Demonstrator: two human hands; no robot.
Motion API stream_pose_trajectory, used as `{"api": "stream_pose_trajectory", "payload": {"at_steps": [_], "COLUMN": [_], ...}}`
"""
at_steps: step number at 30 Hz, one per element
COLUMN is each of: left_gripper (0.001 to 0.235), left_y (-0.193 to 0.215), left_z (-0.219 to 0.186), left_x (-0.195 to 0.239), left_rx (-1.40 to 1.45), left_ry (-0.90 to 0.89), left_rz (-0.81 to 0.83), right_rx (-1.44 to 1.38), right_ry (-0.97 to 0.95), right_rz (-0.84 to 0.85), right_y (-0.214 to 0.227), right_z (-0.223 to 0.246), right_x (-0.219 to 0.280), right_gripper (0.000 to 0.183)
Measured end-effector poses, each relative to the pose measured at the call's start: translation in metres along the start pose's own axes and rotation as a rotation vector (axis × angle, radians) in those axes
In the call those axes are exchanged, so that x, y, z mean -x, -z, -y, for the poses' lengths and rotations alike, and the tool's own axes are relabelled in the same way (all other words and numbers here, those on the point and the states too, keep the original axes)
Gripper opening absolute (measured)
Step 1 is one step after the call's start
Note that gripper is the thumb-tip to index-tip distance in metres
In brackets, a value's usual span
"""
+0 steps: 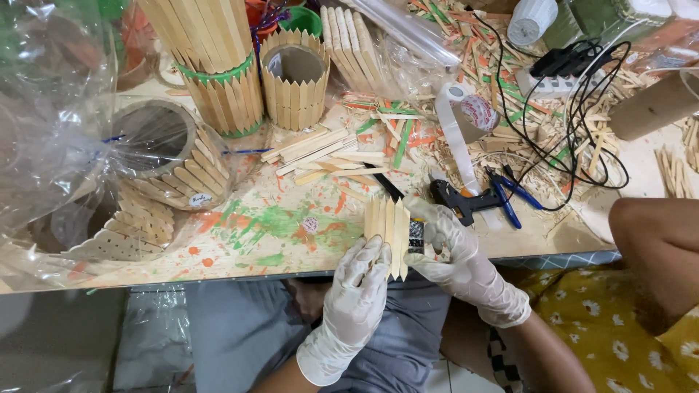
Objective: The person assembles a cylindrical craft by attaching wooden popsicle sticks to a cardboard tube using a hot glue gun. They repeatedly apply glue to the sticks and press them onto the tube, gradually building up the structure.
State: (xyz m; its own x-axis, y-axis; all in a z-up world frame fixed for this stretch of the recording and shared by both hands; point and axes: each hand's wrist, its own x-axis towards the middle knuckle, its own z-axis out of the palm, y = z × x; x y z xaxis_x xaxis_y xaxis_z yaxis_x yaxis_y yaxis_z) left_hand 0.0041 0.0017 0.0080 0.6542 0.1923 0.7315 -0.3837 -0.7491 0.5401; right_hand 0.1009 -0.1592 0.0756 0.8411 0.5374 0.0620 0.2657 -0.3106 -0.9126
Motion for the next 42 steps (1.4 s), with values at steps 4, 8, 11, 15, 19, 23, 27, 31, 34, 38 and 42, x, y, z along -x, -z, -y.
{"api": "stream_pose_trajectory", "payload": {"at_steps": [4,8,11,15,19,23,27,31,34,38,42], "left_gripper": [0.045,0.045,0.047,0.047,0.047,0.05,0.05,0.049,0.05,0.053,0.052], "left_y": [0.003,0.004,0.001,-0.002,0.0,-0.001,0.006,0.016,0.018,0.016,0.018], "left_z": [-0.002,-0.003,-0.002,0.001,0.003,0.004,-0.002,-0.002,-0.001,0.002,0.003], "left_x": [-0.001,-0.002,0.0,0.003,0.001,-0.001,-0.009,-0.02,-0.019,-0.016,-0.012], "left_rx": [0.02,0.009,0.036,0.035,0.026,-0.014,-0.042,0.075,0.067,0.074,0.097], "left_ry": [0.014,0.0,0.013,0.0,0.009,0.016,0.057,0.041,0.055,0.058,0.102], "left_rz": [0.041,0.03,0.013,0.002,0.046,0.052,0.081,0.077,0.092,0.087,0.107], "right_rx": [0.194,0.148,0.146,0.121,0.307,0.334,0.338,-0.15,-0.163,0.501,0.622], "right_ry": [0.169,0.084,0.076,0.061,0.096,0.165,0.132,0.023,0.059,0.339,0.46], "right_rz": [0.006,0.011,0.007,0.023,0.06,-0.007,0.083,-0.16,-0.207,-0.011,0.055], "right_y": [-0.001,-0.004,-0.004,-0.002,0.0,-0.006,0.005,0.032,0.057,0.062,0.035], "right_z": [0.001,0.008,0.01,0.006,0.001,-0.005,0.007,0.025,-0.001,-0.06,-0.066], "right_x": [0.001,0.002,0.002,0.0,-0.002,-0.005,-0.009,-0.027,-0.056,-0.108,-0.128], "right_gripper": [0.065,0.062,0.062,0.061,0.06,0.059,0.057,0.048,0.03,0.025,0.019]}}
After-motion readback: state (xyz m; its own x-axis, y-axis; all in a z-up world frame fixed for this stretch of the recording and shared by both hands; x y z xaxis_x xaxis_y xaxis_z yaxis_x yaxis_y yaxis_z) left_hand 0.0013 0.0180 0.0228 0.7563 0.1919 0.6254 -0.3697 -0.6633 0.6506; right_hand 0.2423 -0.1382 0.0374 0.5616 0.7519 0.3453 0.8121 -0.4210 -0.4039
